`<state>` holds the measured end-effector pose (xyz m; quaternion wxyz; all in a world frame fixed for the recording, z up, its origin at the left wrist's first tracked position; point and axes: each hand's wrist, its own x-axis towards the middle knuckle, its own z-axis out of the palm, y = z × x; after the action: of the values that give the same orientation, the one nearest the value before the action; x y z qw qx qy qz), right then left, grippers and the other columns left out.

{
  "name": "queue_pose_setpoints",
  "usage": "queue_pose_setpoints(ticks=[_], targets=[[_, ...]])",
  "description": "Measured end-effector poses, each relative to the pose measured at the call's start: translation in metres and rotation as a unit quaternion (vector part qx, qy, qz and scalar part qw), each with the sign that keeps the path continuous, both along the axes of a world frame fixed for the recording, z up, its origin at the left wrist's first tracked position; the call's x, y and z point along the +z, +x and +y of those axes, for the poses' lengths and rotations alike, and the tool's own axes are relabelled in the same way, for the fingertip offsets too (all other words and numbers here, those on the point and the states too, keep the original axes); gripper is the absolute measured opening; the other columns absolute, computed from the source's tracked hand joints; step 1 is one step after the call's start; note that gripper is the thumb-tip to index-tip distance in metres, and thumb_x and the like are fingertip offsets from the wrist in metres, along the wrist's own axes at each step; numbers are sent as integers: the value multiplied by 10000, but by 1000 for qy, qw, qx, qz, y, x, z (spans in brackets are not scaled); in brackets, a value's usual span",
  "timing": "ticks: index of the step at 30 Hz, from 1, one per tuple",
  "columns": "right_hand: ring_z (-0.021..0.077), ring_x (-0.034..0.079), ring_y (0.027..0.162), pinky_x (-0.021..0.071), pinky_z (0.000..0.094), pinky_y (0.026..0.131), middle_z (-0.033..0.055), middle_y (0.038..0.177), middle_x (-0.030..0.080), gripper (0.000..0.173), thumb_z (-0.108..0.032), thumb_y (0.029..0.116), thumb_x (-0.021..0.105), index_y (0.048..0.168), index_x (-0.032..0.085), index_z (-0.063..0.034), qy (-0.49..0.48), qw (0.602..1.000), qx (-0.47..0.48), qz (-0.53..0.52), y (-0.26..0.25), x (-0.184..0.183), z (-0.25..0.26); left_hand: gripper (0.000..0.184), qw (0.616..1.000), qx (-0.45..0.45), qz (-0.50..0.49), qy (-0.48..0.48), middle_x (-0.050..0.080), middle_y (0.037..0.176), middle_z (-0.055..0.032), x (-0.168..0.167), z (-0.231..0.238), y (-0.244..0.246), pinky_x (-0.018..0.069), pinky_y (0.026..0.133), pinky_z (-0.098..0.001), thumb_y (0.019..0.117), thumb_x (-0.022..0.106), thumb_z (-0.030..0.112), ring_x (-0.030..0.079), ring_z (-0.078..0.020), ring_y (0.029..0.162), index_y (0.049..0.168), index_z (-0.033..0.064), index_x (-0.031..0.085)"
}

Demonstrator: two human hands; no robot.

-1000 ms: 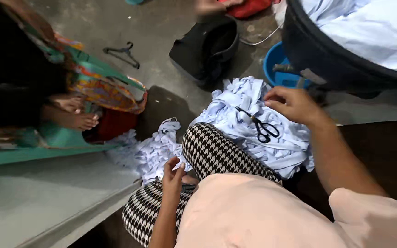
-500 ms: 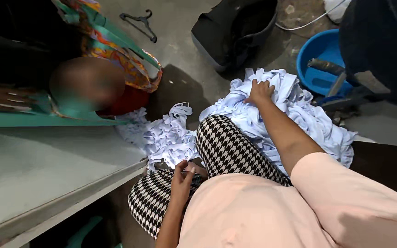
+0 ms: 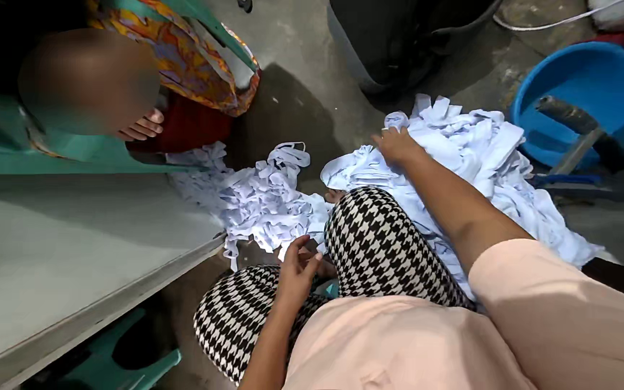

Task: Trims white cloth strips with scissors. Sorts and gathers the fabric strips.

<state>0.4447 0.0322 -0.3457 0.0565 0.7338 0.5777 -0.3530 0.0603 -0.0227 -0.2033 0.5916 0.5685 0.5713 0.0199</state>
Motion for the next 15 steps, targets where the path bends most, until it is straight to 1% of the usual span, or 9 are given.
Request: queue_pose_setpoints(ticks=[2, 3, 4, 5, 8, 10, 11, 13, 15], targets=[[585, 437, 1332, 250, 818, 1074, 356, 1386, 529, 648, 16, 854, 722, 1469, 536, -64, -38, 999, 11, -36, -6, -17, -1, 560, 1000, -1, 8, 1, 534, 1425, -184, -3, 2, -4, 599, 875, -340, 959, 653, 202, 688, -183, 1049, 1441, -11, 465], [587, 437, 1331, 230, 815, 1083, 358, 1389, 526, 606, 14, 900, 675, 1481, 530, -76, -59, 996, 15, -58, -7, -22, -2, 558, 1000, 2, 12, 0, 534, 1423, -186, -5, 4, -7, 598, 877, -340, 955, 653, 197, 686, -188, 1058, 1439, -12, 468], [583, 445, 1324, 231, 809, 1084, 356, 1385, 530, 574, 16, 918, 654, 1473, 540, -76, -78, 994, 21, -80, -7, -26, -2, 555, 1000, 9, 16, -4, 532, 1425, -186, -7, 6, -10, 595, 883, -343, 955, 650, 188, 682, -195, 1070, 1440, -11, 468], [576, 465, 1307, 253, 801, 1072, 351, 1369, 540, 544, 15, 928, 644, 1456, 556, -77, -91, 990, 33, -99, -6, -30, -2, 550, 1000, 18, 19, -7, 535, 1422, -183, -9, 7, -12, 595, 881, -343, 956, 647, 185, 681, -197, 1070, 1439, -9, 470], [560, 506, 1270, 297, 796, 1044, 335, 1309, 587, 410, 0, 943, 636, 1350, 633, -44, -107, 985, 63, -121, 1, -34, 0, 519, 999, 32, 21, -18, 545, 1414, -168, -13, 10, -13, 590, 883, -337, 968, 633, 185, 680, -181, 1062, 1430, 0, 483], [556, 515, 1264, 298, 799, 1044, 327, 1279, 612, 313, -15, 965, 609, 1271, 674, 1, -102, 987, 54, -114, 5, -31, 1, 495, 999, 25, 20, -23, 557, 1403, -158, -14, 12, -11, 590, 880, -327, 967, 637, 181, 684, -168, 1048, 1409, 1, 504], [569, 521, 1248, 311, 807, 1019, 337, 1256, 620, 270, -18, 969, 603, 1221, 688, 27, -88, 989, 44, -109, 8, -26, 1, 487, 999, 17, 18, -24, 563, 1398, -157, -15, 13, -10, 590, 878, -326, 964, 641, 183, 685, -169, 1040, 1398, 1, 518], [594, 520, 1226, 318, 829, 983, 353, 1233, 619, 245, -21, 944, 627, 1169, 693, 48, -44, 994, 20, -97, 16, -14, 1, 474, 1000, 1, 14, -28, 564, 1389, -160, -16, 14, -9, 589, 886, -331, 963, 642, 199, 681, -177, 1048, 1384, 6, 538], [599, 520, 1213, 332, 832, 957, 348, 1230, 615, 278, -15, 906, 667, 1178, 685, 34, -11, 995, 10, -95, 22, 5, 1, 462, 1000, -14, 12, -25, 565, 1388, -161, -18, 13, -9, 592, 887, -327, 969, 642, 209, 684, -177, 1048, 1374, 7, 549]])
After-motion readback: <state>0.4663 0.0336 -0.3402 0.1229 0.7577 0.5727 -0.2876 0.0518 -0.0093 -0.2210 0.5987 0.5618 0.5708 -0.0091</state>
